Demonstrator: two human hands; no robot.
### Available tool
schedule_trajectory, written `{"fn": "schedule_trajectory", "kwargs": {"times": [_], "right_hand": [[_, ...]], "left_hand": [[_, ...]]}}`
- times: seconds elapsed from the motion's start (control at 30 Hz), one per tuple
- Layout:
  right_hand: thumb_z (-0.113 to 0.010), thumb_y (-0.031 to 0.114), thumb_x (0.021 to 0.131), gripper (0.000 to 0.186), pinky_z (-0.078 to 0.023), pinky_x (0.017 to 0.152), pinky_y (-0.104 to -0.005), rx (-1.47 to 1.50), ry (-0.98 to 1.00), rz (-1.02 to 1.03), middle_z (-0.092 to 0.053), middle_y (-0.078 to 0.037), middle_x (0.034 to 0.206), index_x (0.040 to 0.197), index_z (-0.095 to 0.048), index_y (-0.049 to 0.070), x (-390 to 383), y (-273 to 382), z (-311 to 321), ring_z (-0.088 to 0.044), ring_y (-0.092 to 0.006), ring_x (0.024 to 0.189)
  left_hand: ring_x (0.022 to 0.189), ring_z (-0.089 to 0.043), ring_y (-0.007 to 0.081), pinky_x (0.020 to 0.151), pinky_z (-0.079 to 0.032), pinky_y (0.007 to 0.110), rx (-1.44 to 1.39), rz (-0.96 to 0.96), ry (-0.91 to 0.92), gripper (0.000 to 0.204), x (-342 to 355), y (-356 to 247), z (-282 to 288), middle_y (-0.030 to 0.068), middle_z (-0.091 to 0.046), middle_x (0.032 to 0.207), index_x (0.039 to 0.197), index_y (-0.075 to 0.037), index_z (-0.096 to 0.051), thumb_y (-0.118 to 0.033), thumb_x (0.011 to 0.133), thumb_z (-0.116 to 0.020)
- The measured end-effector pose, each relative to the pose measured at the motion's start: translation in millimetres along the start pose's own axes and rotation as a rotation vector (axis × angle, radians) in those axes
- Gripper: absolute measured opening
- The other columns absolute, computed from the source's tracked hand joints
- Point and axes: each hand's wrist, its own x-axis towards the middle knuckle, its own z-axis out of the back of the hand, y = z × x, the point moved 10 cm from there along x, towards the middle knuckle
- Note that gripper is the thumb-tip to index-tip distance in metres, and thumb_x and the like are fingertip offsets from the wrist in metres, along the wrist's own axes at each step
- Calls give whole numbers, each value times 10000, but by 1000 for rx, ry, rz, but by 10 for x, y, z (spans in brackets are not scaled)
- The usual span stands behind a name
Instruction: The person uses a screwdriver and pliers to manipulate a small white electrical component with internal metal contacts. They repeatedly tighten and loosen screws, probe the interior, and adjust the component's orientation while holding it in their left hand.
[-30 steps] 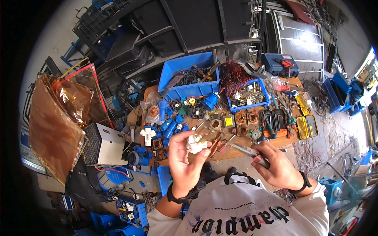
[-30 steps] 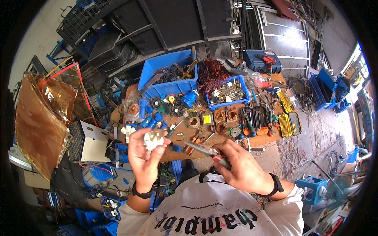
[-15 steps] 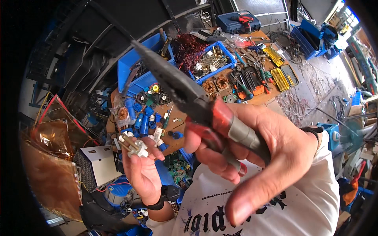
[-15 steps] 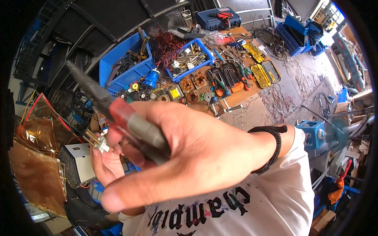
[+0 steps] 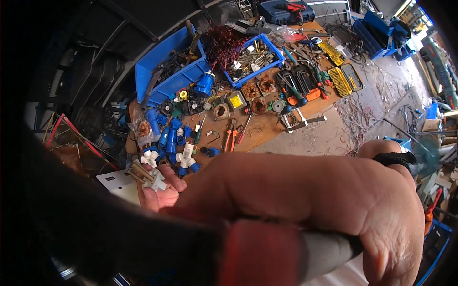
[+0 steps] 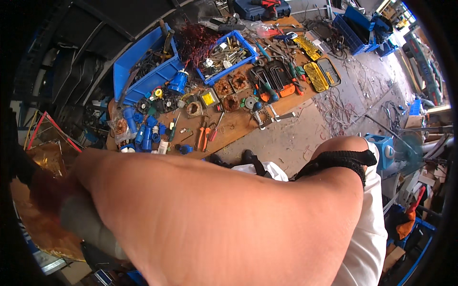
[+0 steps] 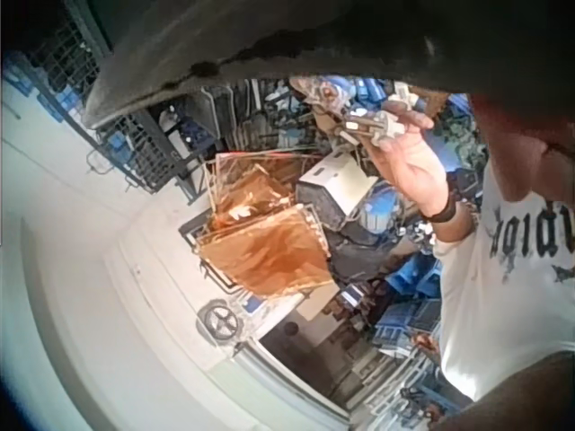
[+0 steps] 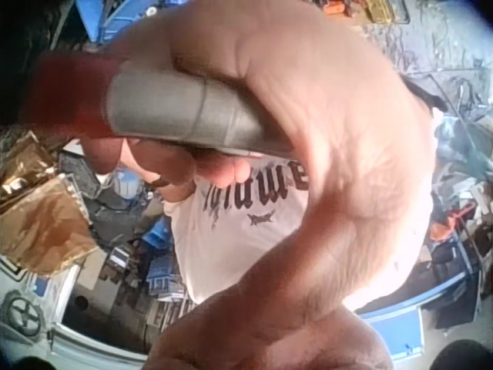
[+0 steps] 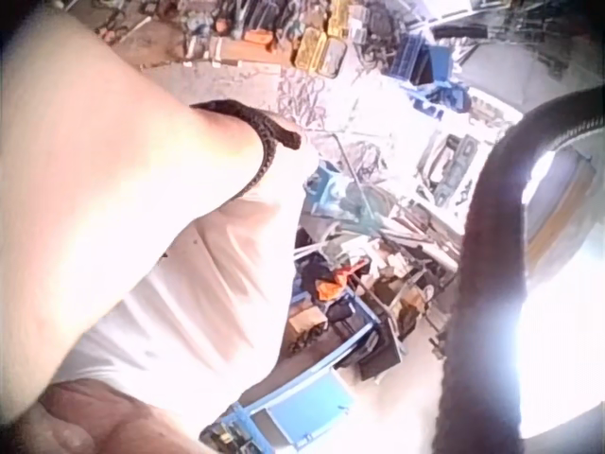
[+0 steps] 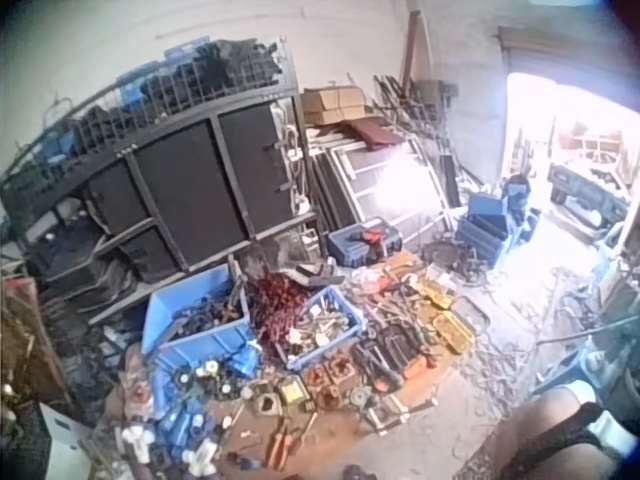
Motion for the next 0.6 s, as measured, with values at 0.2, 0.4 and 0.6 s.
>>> {"fn": "schedule_trajectory", "kwargs": {"times": [0.2, 0.4, 0.6], "right_hand": [[-827, 111, 732, 556, -381, 640, -204, 19, 15, 6, -491, 13, 850, 1133, -453, 14, -21, -79, -20, -458, -50, 733], [-823, 109, 737, 552, -383, 645, -204, -4, -27, 16, -494, 12, 855, 1138, -456, 17, -87, -16, 1, -461, -51, 740], [-820, 108, 742, 547, -384, 649, -204, 31, 22, 18, -496, 10, 861, 1144, -459, 19, -63, -5, -108, -465, -52, 748]], "left_hand": [[891, -562, 218, 755, -472, 310, -66, -37, 40, 514, 36, -85, -121, 167, -555, 1151, 1398, -31, -348, -277, 968, -485], [1010, -582, 231, 845, -484, 324, 38, 68, -295, 474, -102, 144, 356, 144, -556, 1259, 1366, 20, -417, -213, 963, -502], [1068, -568, 246, 909, -467, 350, 194, -3, -308, 422, -335, -15, 437, 155, -540, 1282, 1293, 48, -479, -218, 967, -513]]}}
